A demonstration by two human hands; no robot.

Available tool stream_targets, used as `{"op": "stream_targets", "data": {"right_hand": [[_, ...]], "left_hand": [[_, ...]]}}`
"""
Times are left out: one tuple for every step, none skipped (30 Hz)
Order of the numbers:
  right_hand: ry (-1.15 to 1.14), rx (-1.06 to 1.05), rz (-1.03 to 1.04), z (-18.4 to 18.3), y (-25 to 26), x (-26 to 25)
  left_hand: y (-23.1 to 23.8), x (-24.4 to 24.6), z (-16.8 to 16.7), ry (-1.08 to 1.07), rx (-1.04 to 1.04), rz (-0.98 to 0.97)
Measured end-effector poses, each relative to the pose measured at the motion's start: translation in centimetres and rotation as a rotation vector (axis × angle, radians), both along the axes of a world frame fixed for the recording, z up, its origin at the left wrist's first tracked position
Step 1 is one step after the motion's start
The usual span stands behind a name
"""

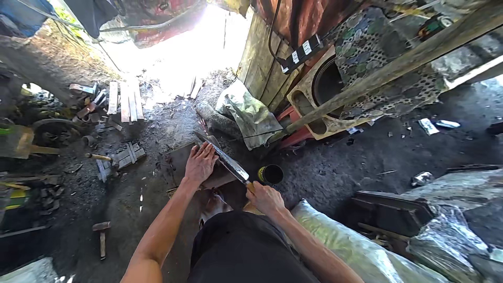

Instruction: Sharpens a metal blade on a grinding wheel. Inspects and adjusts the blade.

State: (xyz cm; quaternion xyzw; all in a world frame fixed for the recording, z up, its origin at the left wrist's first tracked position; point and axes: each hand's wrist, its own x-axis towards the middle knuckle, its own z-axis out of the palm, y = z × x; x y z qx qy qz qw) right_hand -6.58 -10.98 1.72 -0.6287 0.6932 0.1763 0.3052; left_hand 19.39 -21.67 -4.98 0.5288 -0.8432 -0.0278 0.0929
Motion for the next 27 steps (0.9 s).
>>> {"op": "stream_targets", "data": {"right_hand": [[-0.001,-0.006,0.002,-0.3,-0.5,0.4],[0.002,-0.011,0.001,-0.4,-0.8,0.5],[0.01,-0.013,0.002,-0.3,-0.8,0.5],[0.016,-0.015,0.005,-0.1,-0.7,0.3],[0.02,-0.013,0.008,0.3,-0.3,-0.2],[0.025,-0.005,0.008,0.7,0.3,-0.8],[0.032,0.012,0.003,1.1,0.9,-1.6],[0.037,0.034,-0.008,1.5,1.7,-2.3],[0.046,0.051,-0.012,1.9,2.5,-3.1],[0.057,0.052,-0.012,2.2,3.3,-3.9],[0.068,0.048,-0.01,2.5,4.1,-4.7],[0.08,0.041,-0.007,3.0,4.7,-5.4],[0.094,0.037,-0.009,3.5,5.3,-5.9],[0.111,0.035,-0.01,4.1,5.6,-6.3],[0.123,0.034,-0.013,4.6,5.9,-6.5],[0.135,0.034,-0.012,4.8,6.0,-6.5],[0.136,0.041,-0.016,4.9,5.9,-6.3],[0.126,0.046,-0.018,4.8,5.5,-6.0],[0.107,0.05,-0.012,4.5,5.1,-5.5],[0.083,0.045,-0.007,4.1,4.5,-4.9],[0.06,0.043,-0.008,3.6,3.8,-4.1],[0.045,0.044,-0.005,3.0,2.9,-3.2],[0.033,0.036,-0.003,2.5,2.1,-2.2],[0.024,0.026,-0.002,2.0,1.2,-1.4],[0.016,0.021,-0.002,1.4,0.5,-0.6],[0.011,0.02,0.0,1.0,-0.1,-0.1],[0.009,0.018,0.002,0.6,-0.6,0.1]], "left_hand": [[-0.5,0.4,0.1,-0.013,0.009,0.006],[-0.8,0.5,0.2,-0.022,0.018,0.011],[-0.9,0.4,0.3,-0.026,0.018,0.015],[-0.7,0.1,0.2,-0.026,0.011,0.017],[-0.3,-0.3,0.2,-0.021,0.002,0.015],[0.3,-0.9,0.1,-0.01,-0.004,0.01],[1.0,-1.6,0.0,0.005,-0.005,0.005],[1.7,-2.4,-0.2,0.027,-0.015,-0.002],[2.4,-3.2,-0.2,0.047,-0.022,-0.006],[3.2,-4.0,0.0,0.067,-0.019,-0.011],[3.8,-4.8,0.1,0.088,-0.006,-0.016],[4.4,-5.4,0.3,0.112,0.011,-0.023],[4.9,-6.0,0.5,0.136,0.027,-0.032],[5.2,-6.5,0.7,0.156,0.042,-0.04],[5.3,-6.7,0.8,0.169,0.055,-0.047],[5.4,-6.8,1.0,0.172,0.069,-0.05],[5.3,-6.7,1.1,0.17,0.076,-0.048],[5.0,-6.3,1.2,0.162,0.078,-0.042],[4.7,-5.8,1.2,0.149,0.077,-0.031],[4.2,-5.1,1.2,0.132,0.073,-0.019],[3.7,-4.3,1.1,0.108,0.069,-0.007],[3.0,-3.4,0.9,0.083,0.066,0.005],[2.3,-2.6,0.8,0.059,0.063,0.014],[1.6,-1.8,0.5,0.042,0.049,0.02],[0.8,-1.1,0.3,0.026,0.035,0.022],[0.1,-0.6,0.0,0.013,0.026,0.022],[-0.3,-0.3,-0.2,0.004,0.02,0.021]]}}
